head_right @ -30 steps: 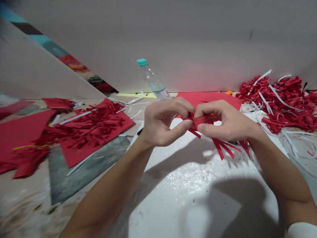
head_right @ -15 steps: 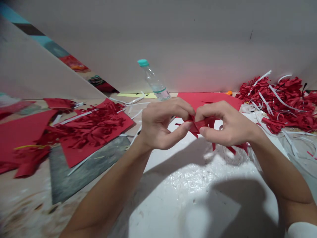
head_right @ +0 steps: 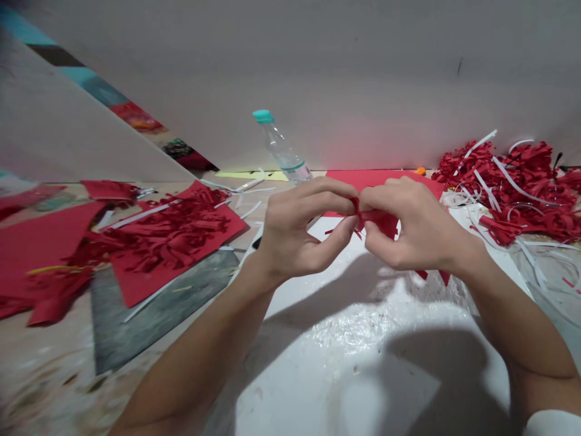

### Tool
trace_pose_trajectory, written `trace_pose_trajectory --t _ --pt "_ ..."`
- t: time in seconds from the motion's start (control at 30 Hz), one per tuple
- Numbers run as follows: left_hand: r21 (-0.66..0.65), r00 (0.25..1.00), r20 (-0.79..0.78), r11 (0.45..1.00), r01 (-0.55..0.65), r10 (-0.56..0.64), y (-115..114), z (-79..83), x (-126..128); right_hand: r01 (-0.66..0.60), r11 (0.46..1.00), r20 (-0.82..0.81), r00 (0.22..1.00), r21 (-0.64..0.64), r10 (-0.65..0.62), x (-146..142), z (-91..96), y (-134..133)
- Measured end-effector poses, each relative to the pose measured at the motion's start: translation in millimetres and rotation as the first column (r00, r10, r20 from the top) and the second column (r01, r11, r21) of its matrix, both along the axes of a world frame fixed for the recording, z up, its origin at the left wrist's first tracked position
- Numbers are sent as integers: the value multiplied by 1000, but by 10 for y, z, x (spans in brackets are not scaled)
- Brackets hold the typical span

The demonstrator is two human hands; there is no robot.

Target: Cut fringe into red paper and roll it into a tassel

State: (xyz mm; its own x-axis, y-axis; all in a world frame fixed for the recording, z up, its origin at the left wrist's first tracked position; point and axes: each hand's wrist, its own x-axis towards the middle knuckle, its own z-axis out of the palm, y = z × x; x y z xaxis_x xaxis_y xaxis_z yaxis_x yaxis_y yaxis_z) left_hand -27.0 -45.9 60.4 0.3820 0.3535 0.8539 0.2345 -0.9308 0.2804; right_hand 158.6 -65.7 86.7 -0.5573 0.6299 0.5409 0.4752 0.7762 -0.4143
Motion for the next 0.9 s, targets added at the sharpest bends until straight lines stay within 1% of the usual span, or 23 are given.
trace_pose_trajectory --t 0.1,0.2,0.43,0.6,0.73,0.9 --pt "-27 998 18 998 -57 58 -18 -5 13 57 992 33 998 108 -61 -5 -22 5" --pt "-49 998 35 997 -59 61 -28 4 14 57 985 24 998 165 -61 -2 -35 7" --pt "-97 999 41 995 39 -35 -35 42 -2 27 988 -2 1000 152 -27 9 -21 -2" --pt "-126 992 65 986 113 -105 -26 40 -13 14 989 -11 1000 149 -13 20 -20 0" --pt "-150 990 55 979 140 -133 -19 35 -22 14 990 -4 1000 142 -14 35 -12 -1" --pt "-144 984 74 974 174 -165 -8 31 -19 -2 993 -3 1000 119 2 42 4 4"
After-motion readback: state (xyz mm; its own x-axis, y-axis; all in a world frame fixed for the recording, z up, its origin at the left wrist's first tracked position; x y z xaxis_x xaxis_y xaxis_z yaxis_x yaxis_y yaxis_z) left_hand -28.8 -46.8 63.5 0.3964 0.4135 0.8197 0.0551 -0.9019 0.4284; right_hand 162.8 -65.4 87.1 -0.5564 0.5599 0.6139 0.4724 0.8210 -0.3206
